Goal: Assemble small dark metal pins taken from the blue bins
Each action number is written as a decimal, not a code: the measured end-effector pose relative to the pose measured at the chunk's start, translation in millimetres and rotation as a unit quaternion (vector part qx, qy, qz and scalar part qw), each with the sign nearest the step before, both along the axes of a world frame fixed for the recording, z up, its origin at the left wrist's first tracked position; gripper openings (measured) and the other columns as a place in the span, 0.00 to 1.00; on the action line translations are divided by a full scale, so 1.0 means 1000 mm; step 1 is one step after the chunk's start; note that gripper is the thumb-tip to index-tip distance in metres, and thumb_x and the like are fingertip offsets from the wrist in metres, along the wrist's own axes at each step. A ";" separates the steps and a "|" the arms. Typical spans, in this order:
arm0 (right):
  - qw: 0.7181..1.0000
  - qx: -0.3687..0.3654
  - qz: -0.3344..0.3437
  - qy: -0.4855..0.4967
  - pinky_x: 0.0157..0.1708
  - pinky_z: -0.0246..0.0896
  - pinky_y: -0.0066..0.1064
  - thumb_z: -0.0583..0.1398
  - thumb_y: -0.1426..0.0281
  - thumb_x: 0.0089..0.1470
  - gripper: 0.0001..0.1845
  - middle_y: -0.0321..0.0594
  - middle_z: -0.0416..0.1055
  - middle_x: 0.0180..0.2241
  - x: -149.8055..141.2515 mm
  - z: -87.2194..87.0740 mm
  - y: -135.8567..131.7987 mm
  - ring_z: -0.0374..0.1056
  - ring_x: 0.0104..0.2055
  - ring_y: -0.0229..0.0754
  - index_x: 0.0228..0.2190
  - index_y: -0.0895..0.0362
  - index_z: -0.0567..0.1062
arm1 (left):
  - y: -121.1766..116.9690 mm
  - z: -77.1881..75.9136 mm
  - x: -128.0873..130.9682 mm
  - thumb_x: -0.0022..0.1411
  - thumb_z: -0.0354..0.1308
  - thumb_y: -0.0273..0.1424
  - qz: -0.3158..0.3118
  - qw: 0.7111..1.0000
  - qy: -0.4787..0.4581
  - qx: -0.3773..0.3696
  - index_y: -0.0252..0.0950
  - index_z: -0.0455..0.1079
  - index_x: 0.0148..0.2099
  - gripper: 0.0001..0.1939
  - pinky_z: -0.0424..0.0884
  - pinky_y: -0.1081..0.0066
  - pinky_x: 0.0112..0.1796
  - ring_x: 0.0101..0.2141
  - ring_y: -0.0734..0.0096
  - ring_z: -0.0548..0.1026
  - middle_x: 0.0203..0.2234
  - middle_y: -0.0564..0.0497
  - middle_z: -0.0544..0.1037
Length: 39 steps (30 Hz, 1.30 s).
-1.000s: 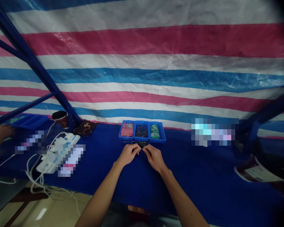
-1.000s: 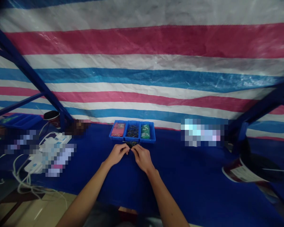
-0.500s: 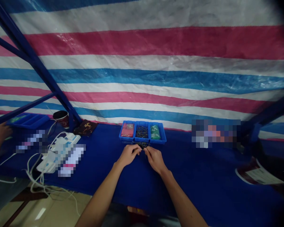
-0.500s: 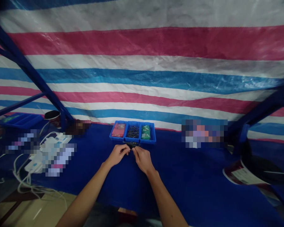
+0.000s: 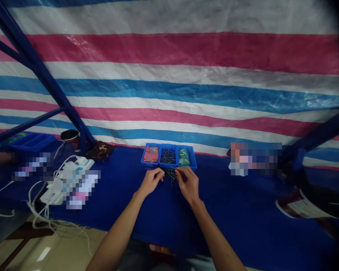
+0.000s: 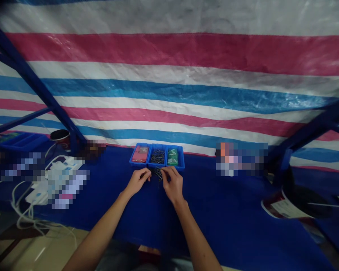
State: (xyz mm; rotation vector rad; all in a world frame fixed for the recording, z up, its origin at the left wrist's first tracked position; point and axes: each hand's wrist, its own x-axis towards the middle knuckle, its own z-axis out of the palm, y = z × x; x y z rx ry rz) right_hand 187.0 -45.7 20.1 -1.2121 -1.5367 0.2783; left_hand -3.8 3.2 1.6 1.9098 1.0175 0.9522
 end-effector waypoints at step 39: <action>0.973 -0.121 -0.026 -0.193 0.35 0.58 0.33 0.56 0.68 0.62 0.10 0.38 0.75 0.26 0.024 -0.031 -0.003 0.69 0.31 0.44 0.34 0.53 0.79 | 0.002 -0.009 0.001 0.69 0.52 0.40 0.037 0.991 0.127 0.027 0.38 0.77 0.40 0.16 0.62 0.74 0.31 0.25 0.70 0.71 0.24 0.54 0.76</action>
